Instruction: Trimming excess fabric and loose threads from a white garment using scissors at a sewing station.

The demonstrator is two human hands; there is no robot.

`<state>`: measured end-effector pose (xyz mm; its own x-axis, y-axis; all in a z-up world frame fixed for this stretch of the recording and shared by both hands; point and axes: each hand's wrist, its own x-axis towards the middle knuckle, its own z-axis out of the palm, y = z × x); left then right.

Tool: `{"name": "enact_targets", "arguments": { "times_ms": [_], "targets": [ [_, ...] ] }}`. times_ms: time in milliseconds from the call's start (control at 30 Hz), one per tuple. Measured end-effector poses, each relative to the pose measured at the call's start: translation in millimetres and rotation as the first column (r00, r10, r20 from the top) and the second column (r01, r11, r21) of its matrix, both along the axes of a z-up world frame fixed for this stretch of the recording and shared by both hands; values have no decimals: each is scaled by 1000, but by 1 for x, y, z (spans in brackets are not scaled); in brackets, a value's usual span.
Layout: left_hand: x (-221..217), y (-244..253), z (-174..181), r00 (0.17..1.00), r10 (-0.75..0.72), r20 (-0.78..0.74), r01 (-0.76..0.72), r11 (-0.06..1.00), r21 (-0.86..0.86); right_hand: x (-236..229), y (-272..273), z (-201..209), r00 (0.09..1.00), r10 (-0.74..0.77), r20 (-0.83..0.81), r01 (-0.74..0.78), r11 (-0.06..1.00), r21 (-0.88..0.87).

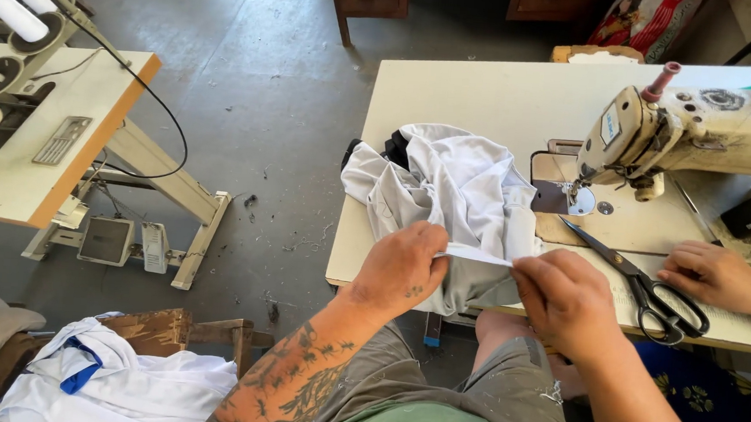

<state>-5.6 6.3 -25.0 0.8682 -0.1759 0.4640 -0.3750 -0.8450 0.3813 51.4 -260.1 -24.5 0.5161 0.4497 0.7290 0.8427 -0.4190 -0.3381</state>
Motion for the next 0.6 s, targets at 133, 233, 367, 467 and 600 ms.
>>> {"name": "enact_targets", "arguments": {
  "times_ms": [133, 233, 367, 467, 600],
  "targets": [
    [13, -5, -41, 933, 26, 359, -17, 1000, -26, -2, -10, -45, 970, -48, 240, 67, 995, -72],
    [22, -11, -47, 901, 42, 431, 2, 995, -102, -21, 0, -15, 997, 75, 16, -77, 990, 116],
    [3, -28, -36, 898, 2, 441, 82, 982, -170, -56, 13, 6, 952, 46, -304, 32, 969, 245],
    [-2, -36, -37, 862, 18, 507, 60, 989, -136, -57, 32, 5, 816, 241, -526, 25, 893, 449],
    [-8, -38, -46, 888, 53, 457, 56, 973, -222, -51, 42, -2, 712, 293, -638, 65, 877, 475]
  ]
}}
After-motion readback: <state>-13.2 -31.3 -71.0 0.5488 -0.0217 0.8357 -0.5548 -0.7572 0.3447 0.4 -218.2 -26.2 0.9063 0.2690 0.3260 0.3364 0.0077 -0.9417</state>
